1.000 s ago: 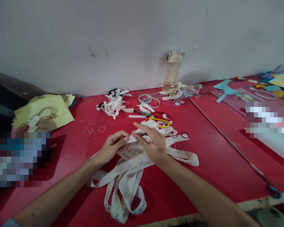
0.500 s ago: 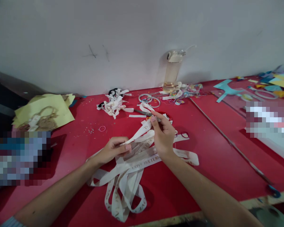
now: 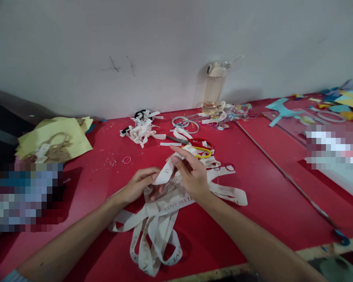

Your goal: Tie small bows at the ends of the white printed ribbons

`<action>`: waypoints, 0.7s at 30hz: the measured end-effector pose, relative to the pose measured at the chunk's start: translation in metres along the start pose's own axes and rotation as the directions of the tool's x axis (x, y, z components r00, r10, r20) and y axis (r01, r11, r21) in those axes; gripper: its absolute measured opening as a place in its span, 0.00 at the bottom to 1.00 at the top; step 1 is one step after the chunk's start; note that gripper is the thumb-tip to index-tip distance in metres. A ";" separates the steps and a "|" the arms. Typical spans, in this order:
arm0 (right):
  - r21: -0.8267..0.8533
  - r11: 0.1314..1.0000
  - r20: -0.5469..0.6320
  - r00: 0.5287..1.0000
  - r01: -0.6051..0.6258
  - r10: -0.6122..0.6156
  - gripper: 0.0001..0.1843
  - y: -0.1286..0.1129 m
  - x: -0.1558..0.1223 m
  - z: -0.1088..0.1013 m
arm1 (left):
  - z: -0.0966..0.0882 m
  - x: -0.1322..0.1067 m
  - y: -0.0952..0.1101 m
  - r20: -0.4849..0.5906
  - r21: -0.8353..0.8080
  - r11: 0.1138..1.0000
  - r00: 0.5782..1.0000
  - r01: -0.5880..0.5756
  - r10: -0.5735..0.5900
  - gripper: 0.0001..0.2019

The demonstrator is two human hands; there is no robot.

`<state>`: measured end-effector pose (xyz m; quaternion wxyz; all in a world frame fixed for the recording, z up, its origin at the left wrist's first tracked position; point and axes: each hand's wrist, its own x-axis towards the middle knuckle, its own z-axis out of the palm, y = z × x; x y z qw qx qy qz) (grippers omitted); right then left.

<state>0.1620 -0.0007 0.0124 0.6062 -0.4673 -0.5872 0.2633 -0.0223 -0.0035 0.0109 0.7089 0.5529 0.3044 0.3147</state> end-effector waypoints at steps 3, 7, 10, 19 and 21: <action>0.056 0.998 0.141 0.990 -0.037 0.029 0.20 -0.002 -0.001 -0.001 | -0.001 -0.001 0.000 0.034 0.035 0.999 0.999 -0.025 0.024 0.11; 0.128 0.989 0.222 0.974 -0.076 0.046 0.23 0.001 0.000 -0.001 | -0.003 -0.001 0.000 0.067 0.046 0.998 0.997 -0.035 0.032 0.10; 0.139 0.985 0.193 0.978 -0.106 0.078 0.22 0.005 0.002 0.001 | -0.003 -0.001 0.001 0.092 0.048 0.998 0.995 -0.036 0.032 0.09; 0.100 0.979 0.115 0.980 -0.175 0.164 0.25 0.002 0.006 0.001 | -0.006 -0.001 0.001 0.166 0.096 0.995 0.986 -0.031 0.015 0.10; 0.126 0.977 0.057 0.985 -0.170 0.164 0.25 0.004 0.007 0.001 | -0.007 -0.001 0.000 0.187 0.088 0.996 0.982 -0.034 0.017 0.10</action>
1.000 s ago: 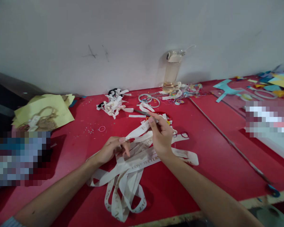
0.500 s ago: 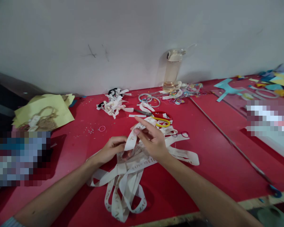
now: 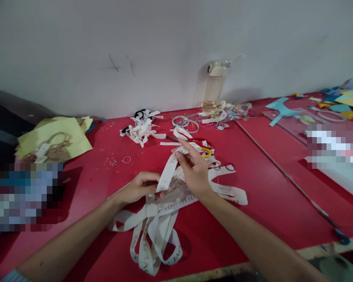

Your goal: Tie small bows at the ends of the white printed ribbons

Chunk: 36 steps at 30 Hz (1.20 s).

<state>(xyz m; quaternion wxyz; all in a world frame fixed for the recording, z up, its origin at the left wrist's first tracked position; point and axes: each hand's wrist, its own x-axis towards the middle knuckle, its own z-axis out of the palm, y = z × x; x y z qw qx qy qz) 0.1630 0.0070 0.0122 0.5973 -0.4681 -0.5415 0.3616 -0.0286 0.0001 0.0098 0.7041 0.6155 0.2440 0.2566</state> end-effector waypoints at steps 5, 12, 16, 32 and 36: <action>0.061 0.998 -0.110 0.994 0.008 -0.001 0.25 0.009 0.006 -0.003 | -0.002 -0.001 0.000 0.040 -0.049 0.998 0.999 0.029 -0.027 0.07; -0.020 0.997 0.139 0.988 0.069 -0.066 0.33 0.012 0.003 -0.005 | -0.006 0.002 0.000 -0.019 -0.407 0.912 0.997 0.060 -0.074 0.11; -0.084 0.967 0.335 0.920 0.242 -0.201 0.35 0.004 -0.006 -0.003 | -0.007 0.004 0.001 0.020 -0.464 0.878 0.992 0.119 -0.124 0.17; -0.313 0.812 0.673 0.719 0.492 -0.176 0.38 0.011 -0.009 -0.003 | -0.010 -0.001 0.004 0.116 -0.583 0.798 0.988 0.151 -0.103 0.12; -0.313 0.819 0.583 0.778 0.480 -0.233 0.30 0.016 -0.004 -0.003 | -0.008 -0.001 0.005 0.070 -0.422 0.897 0.991 0.134 -0.115 0.10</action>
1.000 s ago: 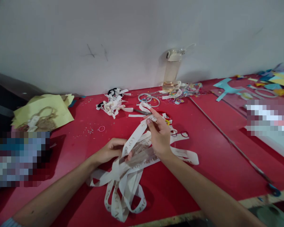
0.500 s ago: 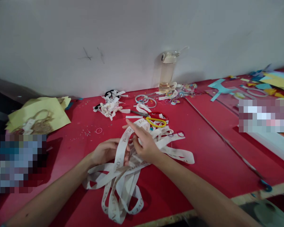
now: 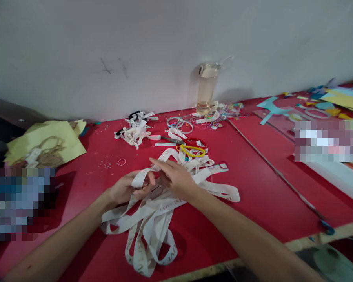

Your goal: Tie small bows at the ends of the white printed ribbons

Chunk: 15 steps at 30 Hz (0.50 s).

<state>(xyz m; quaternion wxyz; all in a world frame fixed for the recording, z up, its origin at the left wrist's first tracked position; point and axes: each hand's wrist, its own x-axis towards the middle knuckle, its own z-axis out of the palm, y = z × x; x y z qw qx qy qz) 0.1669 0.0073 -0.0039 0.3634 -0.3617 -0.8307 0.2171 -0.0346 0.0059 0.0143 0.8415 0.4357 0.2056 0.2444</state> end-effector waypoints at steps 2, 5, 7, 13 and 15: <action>0.025 0.999 -0.087 0.996 -0.030 0.032 0.26 0.003 0.002 -0.001 | 0.001 -0.001 -0.001 0.022 0.060 0.998 1.000 0.017 -0.018 0.11; 0.069 0.995 -0.149 0.985 -0.076 0.086 0.23 0.005 0.004 -0.004 | 0.004 -0.003 -0.003 0.044 0.129 0.991 0.998 0.043 -0.049 0.12; 0.091 0.993 -0.143 0.985 -0.080 0.092 0.23 0.005 0.005 -0.006 | 0.008 -0.005 -0.004 0.051 0.173 0.984 0.997 0.051 -0.060 0.12; 0.084 0.993 0.014 0.996 -0.089 0.088 0.20 0.005 0.004 -0.005 | 0.019 -0.009 0.004 0.055 0.266 0.963 0.998 -0.047 0.034 0.12; 0.072 0.990 0.066 0.991 -0.121 0.116 0.20 0.006 0.004 -0.004 | 0.020 -0.010 0.007 0.022 0.272 0.955 0.993 -0.117 0.115 0.14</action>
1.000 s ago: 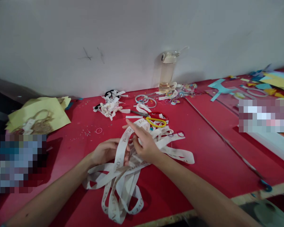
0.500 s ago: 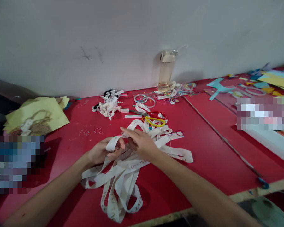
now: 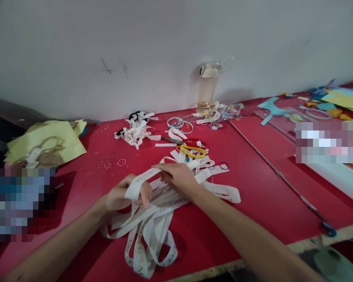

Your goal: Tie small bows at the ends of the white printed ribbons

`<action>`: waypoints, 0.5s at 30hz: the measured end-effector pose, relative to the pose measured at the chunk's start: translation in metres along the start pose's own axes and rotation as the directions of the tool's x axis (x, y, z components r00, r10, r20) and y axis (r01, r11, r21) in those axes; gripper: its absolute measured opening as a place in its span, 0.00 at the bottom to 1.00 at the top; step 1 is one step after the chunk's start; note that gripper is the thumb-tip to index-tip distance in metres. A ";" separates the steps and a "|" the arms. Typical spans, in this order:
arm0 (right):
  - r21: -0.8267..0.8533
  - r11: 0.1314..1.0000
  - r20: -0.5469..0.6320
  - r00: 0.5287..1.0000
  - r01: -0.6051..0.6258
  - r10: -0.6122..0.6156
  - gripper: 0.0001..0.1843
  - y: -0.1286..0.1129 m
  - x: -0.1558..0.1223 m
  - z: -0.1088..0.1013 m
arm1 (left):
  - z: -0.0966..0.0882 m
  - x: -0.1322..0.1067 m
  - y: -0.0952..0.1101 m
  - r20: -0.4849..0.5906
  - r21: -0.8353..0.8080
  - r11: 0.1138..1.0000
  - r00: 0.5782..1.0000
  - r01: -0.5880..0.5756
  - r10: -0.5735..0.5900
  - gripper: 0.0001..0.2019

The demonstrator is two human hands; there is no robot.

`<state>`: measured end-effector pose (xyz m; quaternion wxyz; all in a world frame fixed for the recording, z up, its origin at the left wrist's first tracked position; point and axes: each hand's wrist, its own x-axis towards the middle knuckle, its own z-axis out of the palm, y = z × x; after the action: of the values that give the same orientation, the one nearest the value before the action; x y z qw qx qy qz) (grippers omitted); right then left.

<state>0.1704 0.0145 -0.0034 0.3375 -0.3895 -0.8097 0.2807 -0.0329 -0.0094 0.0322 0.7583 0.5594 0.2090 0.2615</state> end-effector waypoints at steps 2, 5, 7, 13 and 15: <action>0.010 0.999 0.017 0.999 -0.038 0.038 0.19 0.001 0.001 0.000 | -0.001 -0.001 0.001 -0.021 0.005 1.000 1.000 -0.021 0.021 0.15; 0.084 0.989 -0.022 0.992 -0.120 0.122 0.21 0.003 0.001 -0.001 | -0.001 0.000 -0.004 -0.017 0.004 1.000 1.000 -0.021 0.021 0.14; 0.109 0.984 -0.072 0.986 -0.144 0.152 0.24 0.002 0.001 -0.002 | -0.001 0.001 -0.008 -0.006 -0.009 1.000 1.000 -0.027 0.027 0.13; -0.105 0.988 0.024 0.994 0.112 -0.110 0.37 -0.007 -0.007 0.000 | 0.002 0.005 -0.013 -0.077 -0.001 1.000 0.997 0.002 -0.002 0.11; -0.153 0.950 0.080 0.961 0.273 -0.264 0.36 -0.009 -0.010 0.001 | 0.002 0.006 -0.012 -0.075 0.020 1.000 0.997 0.022 -0.021 0.11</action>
<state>0.1702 0.0017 -0.0007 0.3158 -0.2937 -0.8848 0.1765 -0.0253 -0.0104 0.0212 0.7467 0.5550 0.2459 0.2719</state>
